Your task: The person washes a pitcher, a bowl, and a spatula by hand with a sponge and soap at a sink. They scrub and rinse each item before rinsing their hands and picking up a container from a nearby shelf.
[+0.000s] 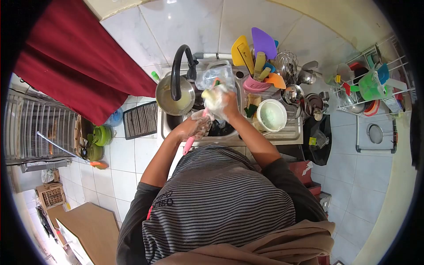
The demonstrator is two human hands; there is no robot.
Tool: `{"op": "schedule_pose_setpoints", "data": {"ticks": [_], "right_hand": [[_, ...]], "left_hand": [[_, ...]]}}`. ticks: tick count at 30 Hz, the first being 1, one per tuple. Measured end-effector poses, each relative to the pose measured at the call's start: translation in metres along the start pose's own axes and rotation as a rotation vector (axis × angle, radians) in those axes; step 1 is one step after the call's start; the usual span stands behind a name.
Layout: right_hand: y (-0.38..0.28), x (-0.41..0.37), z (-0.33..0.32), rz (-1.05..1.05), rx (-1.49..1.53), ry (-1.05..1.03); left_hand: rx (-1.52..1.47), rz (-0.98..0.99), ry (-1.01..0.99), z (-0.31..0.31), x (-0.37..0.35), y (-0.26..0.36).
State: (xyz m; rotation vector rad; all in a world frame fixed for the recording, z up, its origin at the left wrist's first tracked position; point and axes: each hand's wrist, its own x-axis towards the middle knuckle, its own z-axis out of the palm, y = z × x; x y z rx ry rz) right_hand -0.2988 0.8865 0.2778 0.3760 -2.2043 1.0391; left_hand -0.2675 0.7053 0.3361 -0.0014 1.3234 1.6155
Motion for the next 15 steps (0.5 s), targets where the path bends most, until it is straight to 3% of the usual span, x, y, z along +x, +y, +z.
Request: {"op": "schedule_pose_setpoints", "data": {"ticks": [3,5,7,10,13,15], "right_hand": [[0.02,0.004,0.002,-0.153,0.131,0.011],[0.047,0.008,0.003,0.24,0.187,-0.014],[0.064,0.028,-0.004,0.177,-0.14,0.009],[0.028,0.045,-0.015,0.336,-0.162,0.016],[-0.017,0.035,-0.02,0.281,-0.212,-0.237],[-0.025,0.017,-0.016,-0.078,-0.181,-0.194]], "left_hand": [[0.006,-0.023,0.012,0.006,0.0,-0.001],[0.048,-0.004,0.034,0.007,0.0,-0.001],[0.109,0.005,0.026,0.009,-0.003,0.005],[0.194,-0.03,-0.009,0.009,-0.013,0.013],[0.224,-0.041,0.001,0.003,-0.012,0.008],[0.249,0.023,0.016,0.001,-0.009,0.0]]}}
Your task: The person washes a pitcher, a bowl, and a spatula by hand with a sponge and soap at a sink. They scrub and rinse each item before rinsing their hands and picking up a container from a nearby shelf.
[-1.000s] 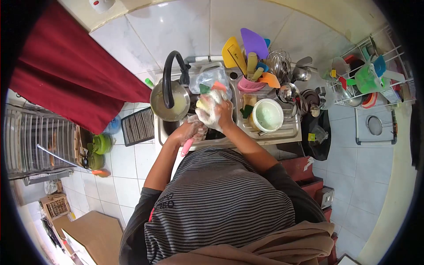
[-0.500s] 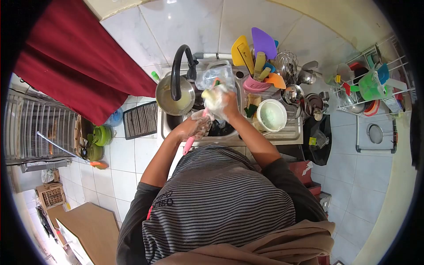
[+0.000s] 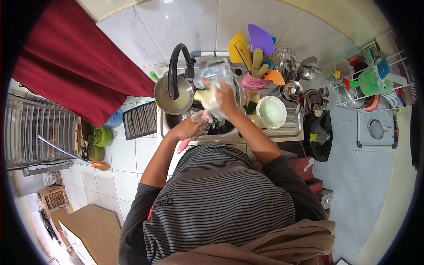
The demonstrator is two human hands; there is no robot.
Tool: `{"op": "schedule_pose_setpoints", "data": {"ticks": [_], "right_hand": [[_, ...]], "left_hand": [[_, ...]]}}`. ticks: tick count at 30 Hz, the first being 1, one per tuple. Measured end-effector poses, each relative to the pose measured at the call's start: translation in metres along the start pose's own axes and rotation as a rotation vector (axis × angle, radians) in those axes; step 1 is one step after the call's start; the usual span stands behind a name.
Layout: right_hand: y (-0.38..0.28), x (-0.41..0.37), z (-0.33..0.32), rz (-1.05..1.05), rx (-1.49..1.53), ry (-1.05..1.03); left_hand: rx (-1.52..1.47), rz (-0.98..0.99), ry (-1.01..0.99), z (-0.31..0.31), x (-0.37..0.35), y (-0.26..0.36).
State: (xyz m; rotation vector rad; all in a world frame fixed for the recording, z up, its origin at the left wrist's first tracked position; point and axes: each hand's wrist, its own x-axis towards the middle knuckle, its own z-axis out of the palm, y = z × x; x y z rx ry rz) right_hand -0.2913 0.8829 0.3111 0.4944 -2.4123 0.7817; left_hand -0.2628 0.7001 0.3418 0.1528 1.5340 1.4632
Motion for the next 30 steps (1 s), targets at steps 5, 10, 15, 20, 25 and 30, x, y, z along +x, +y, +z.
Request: {"op": "schedule_pose_setpoints", "data": {"ticks": [5,10,15,20,25,30], "right_hand": [[0.017,-0.008,-0.005,-0.15,0.129,0.21],[0.031,0.014,-0.03,0.34,0.215,0.214],[0.01,-0.004,-0.025,0.136,0.166,0.043],[0.029,-0.036,0.011,0.009,0.317,0.005],[0.028,-0.002,-0.028,0.548,0.511,0.02],[0.044,-0.015,-0.018,0.191,0.221,0.223]], "left_hand": [[-0.042,0.008,-0.029,0.007,-0.006,0.006],[0.194,0.098,-0.016,-0.005,0.0,-0.003],[0.189,0.064,-0.002,-0.004,-0.006,0.002],[0.237,0.137,0.043,-0.007,-0.001,-0.002],[0.233,0.099,0.04,-0.014,-0.001,-0.011],[0.17,0.074,0.037,-0.014,-0.01,0.004]]}}
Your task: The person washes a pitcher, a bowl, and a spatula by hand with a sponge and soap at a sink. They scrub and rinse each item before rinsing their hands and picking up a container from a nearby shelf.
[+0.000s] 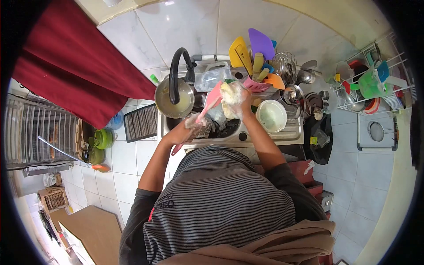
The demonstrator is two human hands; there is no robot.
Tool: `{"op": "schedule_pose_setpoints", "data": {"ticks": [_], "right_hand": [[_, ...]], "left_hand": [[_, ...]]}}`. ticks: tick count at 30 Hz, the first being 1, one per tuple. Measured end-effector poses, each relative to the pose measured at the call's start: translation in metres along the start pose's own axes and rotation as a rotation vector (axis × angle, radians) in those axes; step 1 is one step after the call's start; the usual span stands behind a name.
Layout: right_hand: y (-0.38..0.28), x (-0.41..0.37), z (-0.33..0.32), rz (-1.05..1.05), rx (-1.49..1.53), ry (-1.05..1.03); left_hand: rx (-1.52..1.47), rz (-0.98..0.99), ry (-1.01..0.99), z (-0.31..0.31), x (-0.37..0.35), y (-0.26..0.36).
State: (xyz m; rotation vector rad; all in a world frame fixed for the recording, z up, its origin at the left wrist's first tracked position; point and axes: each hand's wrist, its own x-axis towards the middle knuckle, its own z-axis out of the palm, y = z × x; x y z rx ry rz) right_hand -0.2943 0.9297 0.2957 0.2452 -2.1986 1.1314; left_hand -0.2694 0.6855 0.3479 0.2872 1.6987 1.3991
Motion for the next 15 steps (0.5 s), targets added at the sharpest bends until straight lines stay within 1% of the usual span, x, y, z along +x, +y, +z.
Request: {"op": "schedule_pose_setpoints", "data": {"ticks": [1,4,5,7,8,9,10,11,13,14,15], "right_hand": [[-0.008,-0.004,-0.005,0.088,-0.051,-0.084],[-0.024,0.012,-0.008,0.152,0.264,0.371],[-0.055,0.029,-0.018,0.503,0.734,0.414],[-0.063,0.038,-0.017,0.35,0.883,0.442],[-0.052,0.038,-0.01,0.207,0.746,0.431],[-0.041,0.038,-0.003,0.066,0.612,0.436],[-0.045,0.04,-0.006,-0.006,0.103,0.306],[-0.035,0.029,0.01,0.069,0.126,0.262],[-0.016,0.009,0.041,0.074,0.174,0.159],[-0.03,0.01,0.036,-0.065,0.021,0.12],[-0.044,0.012,0.03,-0.207,-0.126,0.102]], "left_hand": [[-0.045,-0.001,0.03,0.001,-0.001,-0.001],[-0.148,-0.048,0.001,-0.005,0.006,-0.006],[-0.158,-0.042,0.027,-0.005,0.008,-0.014],[-0.201,-0.066,0.02,-0.002,0.015,-0.018],[-0.22,-0.08,0.012,0.001,0.017,-0.017],[-0.257,-0.06,-0.046,0.004,0.019,-0.014],[-0.295,-0.039,-0.102,0.007,0.017,-0.006],[-0.332,-0.015,-0.156,0.01,0.018,0.0],[-0.334,-0.031,-0.095,0.017,0.023,0.001],[-0.34,-0.036,-0.061,0.018,0.023,0.004],[-0.38,-0.077,-0.114,0.016,0.02,0.009]]}}
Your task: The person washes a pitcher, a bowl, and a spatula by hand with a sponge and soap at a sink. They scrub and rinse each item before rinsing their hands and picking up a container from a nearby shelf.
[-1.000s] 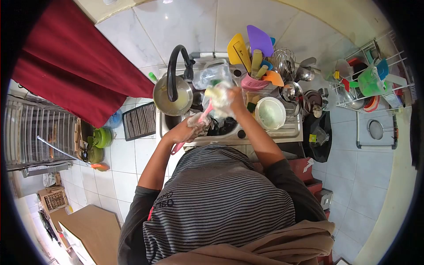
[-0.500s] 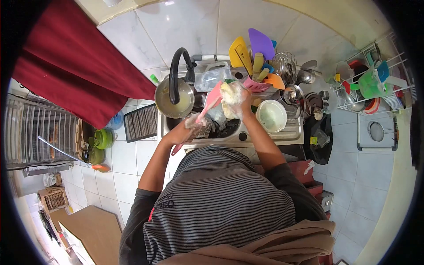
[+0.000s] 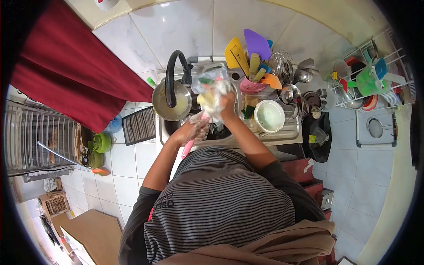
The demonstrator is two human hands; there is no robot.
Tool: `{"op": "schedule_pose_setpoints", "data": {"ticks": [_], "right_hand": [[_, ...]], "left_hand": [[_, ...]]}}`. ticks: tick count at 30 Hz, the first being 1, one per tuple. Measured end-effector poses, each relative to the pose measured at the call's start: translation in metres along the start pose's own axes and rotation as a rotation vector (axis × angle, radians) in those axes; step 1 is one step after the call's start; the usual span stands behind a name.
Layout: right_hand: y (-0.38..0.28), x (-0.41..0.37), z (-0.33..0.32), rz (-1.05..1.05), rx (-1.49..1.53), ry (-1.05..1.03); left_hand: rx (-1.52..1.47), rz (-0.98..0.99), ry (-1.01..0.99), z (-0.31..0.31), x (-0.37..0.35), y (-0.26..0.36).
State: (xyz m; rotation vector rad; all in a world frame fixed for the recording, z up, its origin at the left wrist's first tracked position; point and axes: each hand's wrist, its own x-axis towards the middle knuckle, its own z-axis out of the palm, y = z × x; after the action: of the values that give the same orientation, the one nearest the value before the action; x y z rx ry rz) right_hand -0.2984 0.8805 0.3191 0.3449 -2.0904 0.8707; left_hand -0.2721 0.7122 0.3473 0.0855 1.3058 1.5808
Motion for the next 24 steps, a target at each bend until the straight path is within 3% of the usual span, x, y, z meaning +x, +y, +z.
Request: {"op": "schedule_pose_setpoints", "data": {"ticks": [3,7,11,12,14,16,19,21,22,24], "right_hand": [[-0.016,-0.003,-0.007,-0.036,-0.003,-0.094],[0.007,-0.022,0.005,-0.098,0.095,0.012],[0.027,-0.013,0.005,-0.211,-0.033,-0.037],[0.031,-0.006,0.002,-0.159,0.074,-0.043],[0.036,0.003,0.007,0.615,0.699,0.041],[0.036,0.013,0.009,0.893,0.836,0.137],[0.029,0.034,-0.001,0.466,0.262,0.214],[0.01,0.043,-0.014,0.083,-0.204,0.157],[0.0,0.037,-0.018,0.121,-0.185,0.03],[0.002,0.009,-0.006,0.089,-0.004,0.007]], "left_hand": [[-0.012,0.078,0.215,0.002,0.01,-0.013],[0.002,0.097,0.124,0.0,0.009,-0.011],[-0.176,0.034,0.04,0.001,0.012,-0.013],[-0.206,0.036,0.047,0.0,0.015,-0.016],[-0.243,0.023,0.007,0.0,0.012,-0.011],[-0.269,0.004,-0.014,0.001,0.01,-0.01],[-0.277,-0.006,-0.035,0.003,0.01,-0.011],[-0.273,0.028,-0.062,0.005,0.01,-0.009],[-0.27,0.021,-0.02,0.007,0.007,-0.004],[-0.271,0.018,0.064,0.013,-0.001,0.009]]}}
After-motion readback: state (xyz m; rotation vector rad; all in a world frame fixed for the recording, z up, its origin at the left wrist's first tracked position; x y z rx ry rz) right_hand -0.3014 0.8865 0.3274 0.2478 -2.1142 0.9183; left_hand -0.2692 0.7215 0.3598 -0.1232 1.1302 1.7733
